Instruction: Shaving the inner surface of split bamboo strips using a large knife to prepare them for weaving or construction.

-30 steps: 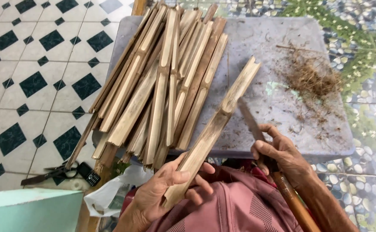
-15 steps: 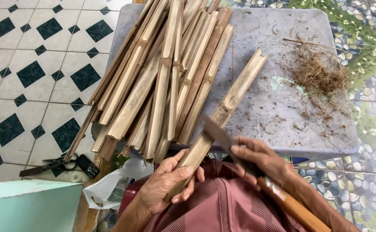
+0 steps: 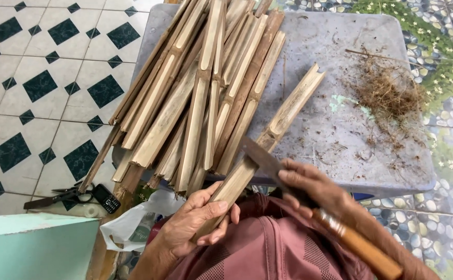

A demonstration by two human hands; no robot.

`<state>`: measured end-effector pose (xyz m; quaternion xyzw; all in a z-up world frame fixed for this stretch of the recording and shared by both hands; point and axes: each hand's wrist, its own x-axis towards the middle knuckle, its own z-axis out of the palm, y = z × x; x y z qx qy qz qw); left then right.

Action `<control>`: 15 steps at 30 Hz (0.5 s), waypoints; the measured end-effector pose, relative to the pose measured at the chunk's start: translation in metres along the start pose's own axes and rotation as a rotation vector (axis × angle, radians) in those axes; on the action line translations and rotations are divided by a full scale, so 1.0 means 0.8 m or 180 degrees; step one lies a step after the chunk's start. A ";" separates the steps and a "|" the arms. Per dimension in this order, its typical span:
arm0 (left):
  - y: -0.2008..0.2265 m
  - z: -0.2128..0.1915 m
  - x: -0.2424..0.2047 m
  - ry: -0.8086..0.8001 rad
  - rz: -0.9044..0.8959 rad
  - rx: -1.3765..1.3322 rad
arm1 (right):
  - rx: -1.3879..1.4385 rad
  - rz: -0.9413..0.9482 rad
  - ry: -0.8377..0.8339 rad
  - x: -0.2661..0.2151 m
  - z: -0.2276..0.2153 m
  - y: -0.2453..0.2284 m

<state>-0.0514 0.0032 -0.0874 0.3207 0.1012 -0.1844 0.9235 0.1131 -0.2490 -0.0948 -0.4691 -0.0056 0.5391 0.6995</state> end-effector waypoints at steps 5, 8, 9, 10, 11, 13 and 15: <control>0.005 0.006 0.001 0.0136 -0.0011 -0.0002 | -0.0226 -0.0060 -0.0399 -0.009 0.037 -0.005; 0.004 0.004 0.000 0.0046 -0.0036 -0.0051 | -0.0168 0.0060 -0.0102 0.000 0.013 -0.008; 0.002 0.004 0.001 0.0001 -0.0023 -0.0037 | -0.0379 -0.0062 0.0103 0.006 -0.008 -0.011; -0.001 0.003 0.001 -0.0003 -0.0029 -0.0047 | -0.0379 -0.0055 0.0113 -0.001 0.003 -0.010; -0.001 0.000 0.001 -0.0033 -0.0009 -0.0084 | -0.0528 -0.0077 -0.0065 -0.004 0.015 -0.011; 0.001 -0.003 0.002 -0.0067 0.0021 -0.0116 | -0.0687 -0.0104 -0.0249 -0.007 0.026 -0.009; 0.000 -0.005 0.001 -0.0090 0.0000 -0.0216 | 0.0053 0.0225 -0.0320 -0.007 0.023 0.002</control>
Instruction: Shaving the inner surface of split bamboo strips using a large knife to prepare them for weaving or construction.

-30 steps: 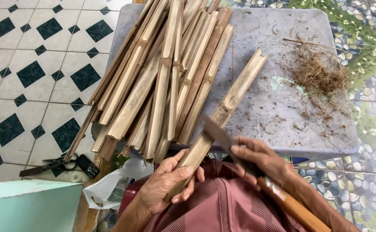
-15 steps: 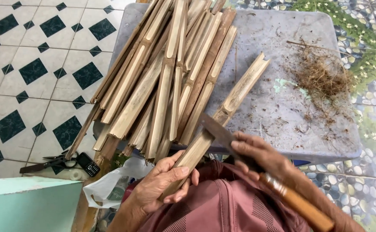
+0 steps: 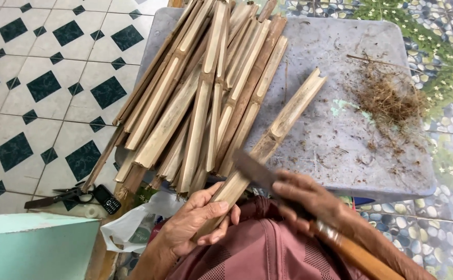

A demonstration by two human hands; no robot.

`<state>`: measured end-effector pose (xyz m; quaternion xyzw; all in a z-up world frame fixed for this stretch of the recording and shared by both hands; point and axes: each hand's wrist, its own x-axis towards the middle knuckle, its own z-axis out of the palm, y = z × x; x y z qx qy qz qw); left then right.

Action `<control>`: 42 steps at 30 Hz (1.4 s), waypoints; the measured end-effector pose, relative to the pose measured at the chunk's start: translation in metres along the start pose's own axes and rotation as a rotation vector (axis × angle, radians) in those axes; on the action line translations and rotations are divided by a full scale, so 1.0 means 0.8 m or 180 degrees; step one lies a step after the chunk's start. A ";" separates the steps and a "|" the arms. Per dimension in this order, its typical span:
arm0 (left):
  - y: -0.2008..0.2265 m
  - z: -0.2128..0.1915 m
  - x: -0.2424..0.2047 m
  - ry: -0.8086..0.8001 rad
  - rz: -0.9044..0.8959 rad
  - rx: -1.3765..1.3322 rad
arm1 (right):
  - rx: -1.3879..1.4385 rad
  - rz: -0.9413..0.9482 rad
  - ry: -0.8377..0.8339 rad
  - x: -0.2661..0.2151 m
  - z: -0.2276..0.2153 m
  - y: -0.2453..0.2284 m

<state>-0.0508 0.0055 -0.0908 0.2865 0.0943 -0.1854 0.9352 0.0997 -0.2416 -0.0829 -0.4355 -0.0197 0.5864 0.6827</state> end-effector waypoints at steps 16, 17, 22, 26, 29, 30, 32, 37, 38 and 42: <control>0.005 -0.002 0.003 0.0104 -0.0046 0.0118 | -0.1204 -0.0080 0.0462 -0.002 0.015 -0.031; 0.005 -0.001 0.004 0.0097 -0.0026 0.0122 | -0.1548 -0.0013 0.0777 -0.001 0.016 -0.036; 0.003 0.003 0.006 0.0151 0.0034 0.0228 | -0.1625 -0.0422 0.0646 0.004 0.008 -0.027; 0.000 0.000 0.005 0.0153 -0.0010 0.0126 | -0.0845 -0.0212 0.0639 0.010 0.010 -0.034; -0.006 0.003 0.003 0.0219 -0.0019 0.0202 | -0.1370 -0.0231 0.1096 0.000 0.002 -0.038; 0.000 0.002 0.004 0.0230 -0.0021 0.0260 | -0.1193 -0.0176 0.1063 0.000 0.007 -0.039; 0.003 -0.005 0.005 0.0156 -0.0016 0.0227 | -0.1018 -0.0139 0.0545 0.005 0.004 -0.025; -0.006 -0.003 0.004 0.0158 -0.0034 0.0046 | -0.1161 -0.0670 0.0844 0.012 -0.041 -0.039; -0.003 -0.001 0.005 0.0197 -0.0019 0.0127 | -0.1529 -0.0370 0.0974 0.008 -0.017 -0.039; -0.001 -0.007 0.004 0.0120 -0.0030 0.0172 | -0.1471 0.0101 0.0685 -0.004 0.014 -0.025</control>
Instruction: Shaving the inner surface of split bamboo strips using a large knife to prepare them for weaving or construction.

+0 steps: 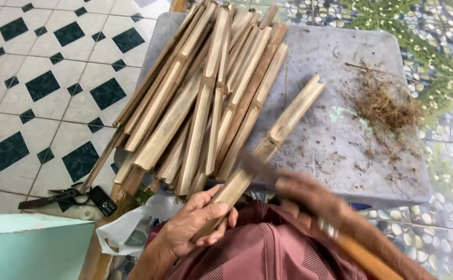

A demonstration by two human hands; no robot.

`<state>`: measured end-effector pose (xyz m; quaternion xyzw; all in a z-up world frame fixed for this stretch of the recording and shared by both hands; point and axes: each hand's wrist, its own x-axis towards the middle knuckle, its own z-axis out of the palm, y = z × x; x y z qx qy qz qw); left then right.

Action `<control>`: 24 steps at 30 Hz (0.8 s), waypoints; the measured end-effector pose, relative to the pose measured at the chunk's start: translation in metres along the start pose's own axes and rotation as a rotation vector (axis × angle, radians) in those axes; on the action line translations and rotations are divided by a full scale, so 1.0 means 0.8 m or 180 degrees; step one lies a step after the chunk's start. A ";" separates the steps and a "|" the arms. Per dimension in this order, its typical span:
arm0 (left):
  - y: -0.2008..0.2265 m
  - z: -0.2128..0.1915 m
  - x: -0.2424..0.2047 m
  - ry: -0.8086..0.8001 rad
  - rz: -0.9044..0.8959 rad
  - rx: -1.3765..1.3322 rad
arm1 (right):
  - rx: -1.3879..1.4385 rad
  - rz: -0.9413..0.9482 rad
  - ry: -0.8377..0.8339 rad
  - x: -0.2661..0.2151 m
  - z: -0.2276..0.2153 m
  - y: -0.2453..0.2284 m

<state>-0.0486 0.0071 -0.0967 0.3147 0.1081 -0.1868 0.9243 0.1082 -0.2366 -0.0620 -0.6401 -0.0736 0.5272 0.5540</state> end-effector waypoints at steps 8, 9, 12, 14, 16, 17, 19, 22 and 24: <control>0.001 0.008 0.000 0.0325 0.0145 0.1311 | -0.0038 0.0336 0.0600 0.001 0.001 -0.017; -0.001 0.007 0.000 0.0371 0.0140 0.1426 | -0.0081 0.0159 0.0409 0.004 -0.006 -0.006; 0.010 0.019 0.000 0.0410 0.0094 0.1742 | 0.1214 -0.0780 -0.0234 0.031 -0.046 0.000; 0.008 0.015 0.000 0.0362 0.0160 0.1867 | 0.0788 -0.0371 -0.0017 0.012 -0.021 0.007; 0.006 0.010 -0.001 0.0334 0.0194 0.1971 | 0.0380 0.0070 0.0200 0.005 -0.010 0.005; 0.004 0.008 -0.001 0.0352 0.0200 0.1962 | 0.0058 -0.0028 0.0309 0.005 -0.013 -0.001; 0.003 0.008 -0.006 0.0377 0.0175 0.1955 | -0.0236 -0.0111 0.0413 0.012 -0.024 -0.001; 0.009 0.011 -0.002 0.0377 0.0322 0.2339 | 0.0299 -0.0688 0.0305 0.025 -0.046 0.004; 0.007 0.004 -0.004 0.0434 0.0120 0.2334 | 0.0575 -0.0588 -0.0531 0.022 -0.033 0.016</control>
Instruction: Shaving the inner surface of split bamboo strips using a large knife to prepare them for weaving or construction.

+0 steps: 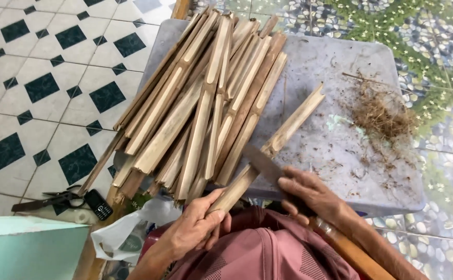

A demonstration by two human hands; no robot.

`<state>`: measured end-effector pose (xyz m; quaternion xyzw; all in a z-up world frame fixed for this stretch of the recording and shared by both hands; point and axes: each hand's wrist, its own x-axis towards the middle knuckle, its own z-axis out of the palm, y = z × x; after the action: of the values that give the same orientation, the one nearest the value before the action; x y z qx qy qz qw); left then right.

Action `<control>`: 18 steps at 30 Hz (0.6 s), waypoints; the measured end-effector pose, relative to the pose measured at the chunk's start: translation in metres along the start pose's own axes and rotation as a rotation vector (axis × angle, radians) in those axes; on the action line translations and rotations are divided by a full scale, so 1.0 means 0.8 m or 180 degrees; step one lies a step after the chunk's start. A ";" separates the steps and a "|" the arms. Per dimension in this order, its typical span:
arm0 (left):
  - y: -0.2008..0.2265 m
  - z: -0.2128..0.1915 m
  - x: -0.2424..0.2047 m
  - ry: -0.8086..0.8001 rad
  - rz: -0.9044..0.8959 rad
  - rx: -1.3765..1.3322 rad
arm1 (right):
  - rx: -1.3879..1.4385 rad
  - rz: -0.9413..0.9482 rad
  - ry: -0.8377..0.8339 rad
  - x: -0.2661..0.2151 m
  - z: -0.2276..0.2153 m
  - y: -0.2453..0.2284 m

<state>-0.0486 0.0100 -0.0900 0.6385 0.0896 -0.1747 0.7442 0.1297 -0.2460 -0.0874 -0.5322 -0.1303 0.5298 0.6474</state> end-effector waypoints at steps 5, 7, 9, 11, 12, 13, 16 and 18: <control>0.009 0.008 -0.005 0.0007 0.0066 -0.0196 | -0.0668 0.0092 0.1065 0.010 -0.023 -0.019; 0.015 0.001 0.000 0.0028 0.0119 -0.0120 | -0.0699 -0.0058 0.0932 0.022 -0.037 -0.016; 0.007 -0.002 -0.001 -0.0034 0.0014 -0.0539 | 0.0314 -0.0049 0.0009 0.023 -0.046 0.009; 0.002 -0.001 0.001 -0.0029 0.0018 -0.0573 | -0.0016 -0.0145 0.0430 0.023 -0.047 -0.019; -0.001 0.000 0.002 -0.0016 0.0034 -0.0602 | -0.0358 -0.0241 0.0842 0.021 -0.048 -0.033; -0.001 0.002 -0.003 -0.0033 0.0021 -0.0607 | -0.0349 -0.0232 0.0861 0.018 -0.047 -0.028; 0.009 -0.003 0.000 0.0016 -0.0079 -0.0609 | -0.0521 -0.0200 0.0762 0.023 -0.053 -0.027; 0.008 -0.003 -0.001 0.0018 -0.0112 -0.0605 | 0.0427 -0.0116 0.0172 0.023 -0.059 -0.011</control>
<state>-0.0466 0.0132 -0.0839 0.5638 0.1191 -0.1767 0.7979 0.1764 -0.2559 -0.1063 -0.4993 -0.0866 0.5108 0.6945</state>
